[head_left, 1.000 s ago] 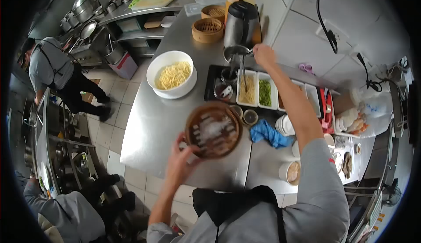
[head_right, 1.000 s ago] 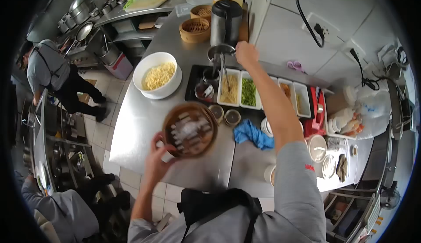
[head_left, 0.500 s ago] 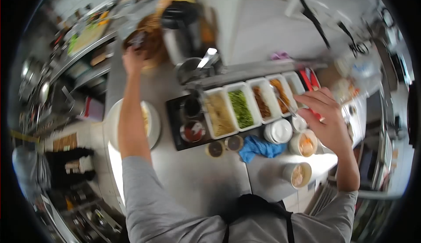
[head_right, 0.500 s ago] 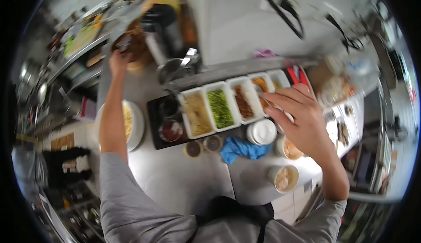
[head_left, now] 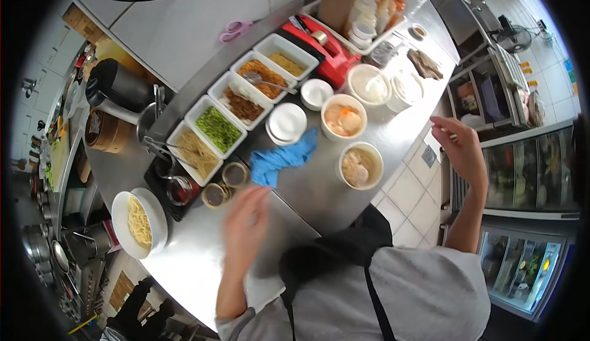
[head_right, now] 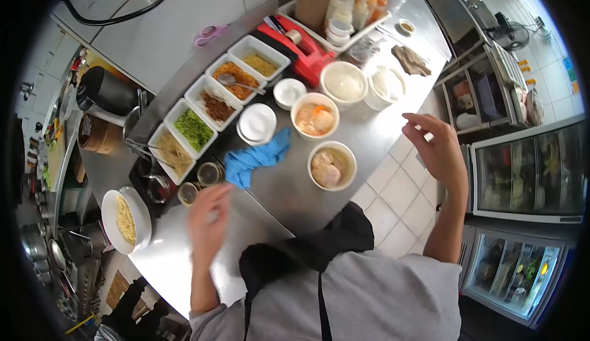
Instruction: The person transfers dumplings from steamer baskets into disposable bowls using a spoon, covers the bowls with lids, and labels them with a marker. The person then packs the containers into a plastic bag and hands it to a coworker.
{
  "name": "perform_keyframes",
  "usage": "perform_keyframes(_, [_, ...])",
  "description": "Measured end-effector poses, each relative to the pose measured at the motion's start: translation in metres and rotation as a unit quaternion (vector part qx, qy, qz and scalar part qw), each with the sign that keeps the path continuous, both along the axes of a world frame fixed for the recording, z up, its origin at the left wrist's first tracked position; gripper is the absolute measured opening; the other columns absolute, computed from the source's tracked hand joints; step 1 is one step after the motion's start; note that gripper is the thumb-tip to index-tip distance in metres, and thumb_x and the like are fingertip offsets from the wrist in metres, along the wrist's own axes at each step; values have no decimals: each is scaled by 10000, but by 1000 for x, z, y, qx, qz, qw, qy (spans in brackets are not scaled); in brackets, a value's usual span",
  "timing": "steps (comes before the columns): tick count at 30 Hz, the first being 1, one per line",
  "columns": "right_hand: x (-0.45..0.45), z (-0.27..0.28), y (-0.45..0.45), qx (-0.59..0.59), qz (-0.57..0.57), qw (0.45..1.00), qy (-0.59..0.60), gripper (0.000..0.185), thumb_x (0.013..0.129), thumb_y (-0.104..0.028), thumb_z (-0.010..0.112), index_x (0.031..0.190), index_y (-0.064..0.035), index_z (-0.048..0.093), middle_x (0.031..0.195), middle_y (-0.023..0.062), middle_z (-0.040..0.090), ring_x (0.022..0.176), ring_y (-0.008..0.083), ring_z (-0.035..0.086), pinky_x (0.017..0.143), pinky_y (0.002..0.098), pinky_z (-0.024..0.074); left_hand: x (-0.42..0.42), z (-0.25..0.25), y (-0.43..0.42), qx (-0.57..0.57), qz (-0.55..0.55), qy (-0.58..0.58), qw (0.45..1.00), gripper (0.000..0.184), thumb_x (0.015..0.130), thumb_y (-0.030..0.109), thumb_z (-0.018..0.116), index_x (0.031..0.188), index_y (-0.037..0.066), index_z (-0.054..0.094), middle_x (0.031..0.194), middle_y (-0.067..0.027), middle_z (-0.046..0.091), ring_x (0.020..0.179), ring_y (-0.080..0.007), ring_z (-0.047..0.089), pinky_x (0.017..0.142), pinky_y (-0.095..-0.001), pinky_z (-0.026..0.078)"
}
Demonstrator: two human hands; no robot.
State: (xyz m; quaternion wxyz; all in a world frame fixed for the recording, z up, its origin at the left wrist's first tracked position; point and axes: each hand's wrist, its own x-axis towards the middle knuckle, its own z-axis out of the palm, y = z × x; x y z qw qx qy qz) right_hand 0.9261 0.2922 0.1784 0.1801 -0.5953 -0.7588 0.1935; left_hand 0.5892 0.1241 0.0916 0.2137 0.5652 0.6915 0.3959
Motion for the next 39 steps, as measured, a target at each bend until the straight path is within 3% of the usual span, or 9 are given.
perform_keyframes(1, [5, 0, -7, -2, -4, 1000, 1, 239, 817, -136, 630, 1030, -28, 646, 839, 88, 652, 661, 124, 549, 541, 251, 427, 23, -30, 15, 7, -46, 4, 999, 262, 810, 29, 583, 1071, 36, 600, 1046, -117, 584, 946, -312, 567, 808, -328, 465])
perform_keyframes(3, [9, 1, -14, 6, -3, 1000, 11, 241, 817, -147, 632, 1024, -25, 648, 825, 106, 658, 658, 139, 560, 540, 266, 438, 47, -82, 44, 16, 6, 189, 982, 284, 830, 18, 519, 1111, 20, 560, 1067, -131, 547, 982, -324, 530, 843, -359, 443])
perform_keyframes(5, [13, -2, -22, -15, 15, 999, 44, 234, 821, -156, 633, 1016, -28, 654, 804, 114, 660, 677, 144, 583, 552, 267, 449, 47, -122, 62, -41, 22, 234, 971, 287, 811, 9, 498, 1096, 12, 537, 1051, -149, 516, 993, -324, 505, 873, -385, 422])
perform_keyframes(15, [66, -8, -32, -65, 17, 997, 41, 230, 809, -148, 635, 991, -9, 650, 745, 141, 651, 660, 197, 598, 633, 298, 465, 31, -111, 82, -79, 12, 258, 963, 160, 823, 45, 504, 983, 37, 512, 908, -187, 566, 843, -345, 597, 709, -446, 491])
perform_keyframes(24, [81, -28, 71, -51, 109, 992, 39, 240, 821, -179, 625, 986, -8, 652, 783, 160, 654, 662, 231, 602, 643, 323, 477, 34, -110, 95, -203, -39, 444, 872, 132, 824, 174, 533, 879, 54, 530, 687, -140, 638, 670, -331, 637, 598, -420, 514])
perform_keyframes(29, [3, -72, 208, 51, 153, 975, 152, 386, 815, -275, 654, 1071, 7, 589, 903, 116, 653, 792, 207, 608, 730, 302, 469, 53, -116, 91, -219, 87, 381, 894, 141, 791, 79, 547, 918, 28, 511, 897, -172, 576, 856, -341, 576, 698, -425, 489])
perform_keyframes(31, [-34, -119, 267, 222, 119, 952, 172, 534, 699, -342, 733, 1052, 19, 558, 944, 155, 628, 909, 309, 560, 800, 401, 445, 63, -119, 85, -173, 160, 349, 907, 167, 776, 42, 547, 935, 19, 501, 974, -183, 526, 921, -351, 531, 736, -428, 471])
perform_keyframes(34, [-73, -137, 280, 154, 30, 986, 56, 632, 616, -396, 766, 1058, -6, 539, 996, 135, 609, 997, 328, 511, 870, 443, 384, 72, -129, 81, -109, 222, 320, 915, 172, 795, 21, 528, 962, 25, 486, 992, -193, 507, 924, -379, 514, 745, -439, 462])
perform_keyframes(39, [-73, -133, 283, 167, 104, 973, 125, 595, 580, -332, 779, 1038, -35, 542, 1058, 124, 583, 995, 318, 509, 864, 434, 377, 72, -136, 85, -218, 309, 292, 879, 175, 831, 84, 540, 987, 39, 477, 895, -190, 582, 834, -378, 588, 675, -457, 482])
